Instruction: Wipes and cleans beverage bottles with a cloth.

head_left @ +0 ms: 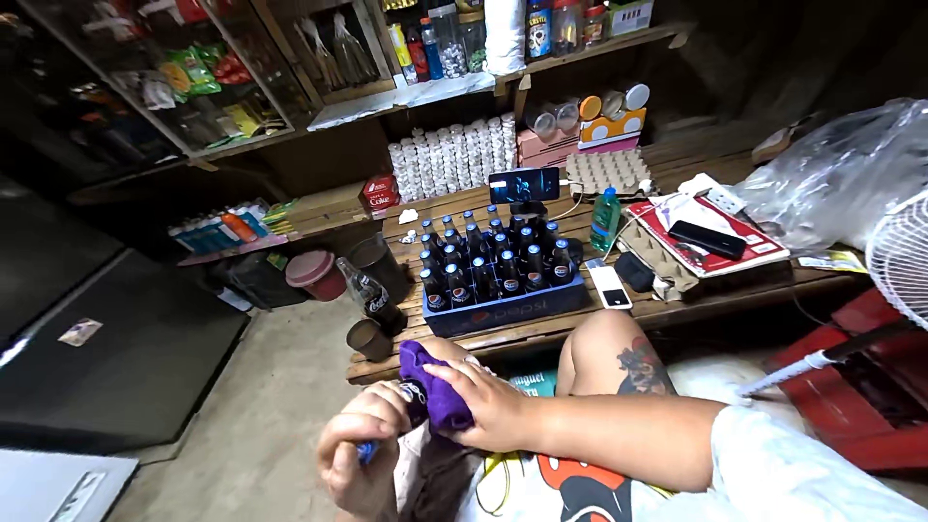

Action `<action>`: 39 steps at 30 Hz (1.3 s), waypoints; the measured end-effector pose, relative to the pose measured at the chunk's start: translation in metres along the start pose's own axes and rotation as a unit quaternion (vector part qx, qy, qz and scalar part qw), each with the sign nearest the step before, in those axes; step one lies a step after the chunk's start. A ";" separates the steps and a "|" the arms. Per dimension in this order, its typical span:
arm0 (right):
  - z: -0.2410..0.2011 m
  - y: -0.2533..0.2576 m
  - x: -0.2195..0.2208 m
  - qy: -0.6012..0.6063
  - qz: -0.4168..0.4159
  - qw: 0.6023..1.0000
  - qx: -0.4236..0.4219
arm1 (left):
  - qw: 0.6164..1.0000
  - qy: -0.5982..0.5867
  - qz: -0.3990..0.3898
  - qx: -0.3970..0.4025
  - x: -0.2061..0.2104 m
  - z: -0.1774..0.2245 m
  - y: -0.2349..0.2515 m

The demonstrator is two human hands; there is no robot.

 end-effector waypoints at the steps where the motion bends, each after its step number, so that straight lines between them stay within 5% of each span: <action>1: -0.002 -0.001 -0.001 -0.008 0.031 0.998 -0.048 | 0.999 -0.009 -0.034 0.009 0.001 -0.002 0.000; 4: -0.011 -0.003 -0.005 -0.039 0.065 0.988 -0.134 | 0.995 -0.018 -0.093 0.008 0.003 -0.009 -0.001; 15: -0.007 -0.001 0.000 -0.025 0.050 0.994 -0.095 | 0.996 0.008 -0.085 0.008 0.005 -0.006 -0.011; 22: 0.012 0.004 0.001 0.015 -0.098 0.980 0.173 | 0.981 0.115 0.104 -0.114 -0.008 -0.001 0.007; 29: 0.024 0.008 -0.001 0.077 -0.130 0.945 0.289 | 0.990 0.085 0.100 -0.055 0.009 -0.003 -0.002; 33: 0.005 0.005 -0.002 0.082 -0.079 0.970 0.214 | 0.993 0.089 0.078 -0.019 0.025 -0.002 -0.010; 39: -0.026 0.002 -0.009 0.025 0.047 0.995 -0.087 | 0.991 0.099 0.086 0.002 0.026 -0.001 -0.011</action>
Point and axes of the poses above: each hand's wrist, its own y-axis towards the middle knuckle, its own x-axis out of the palm, z = x × y, the point moved 3 cm from there along y, towards the middle knuckle, and after that the axes turned 6 degrees about -z, right-handed, at the moved point
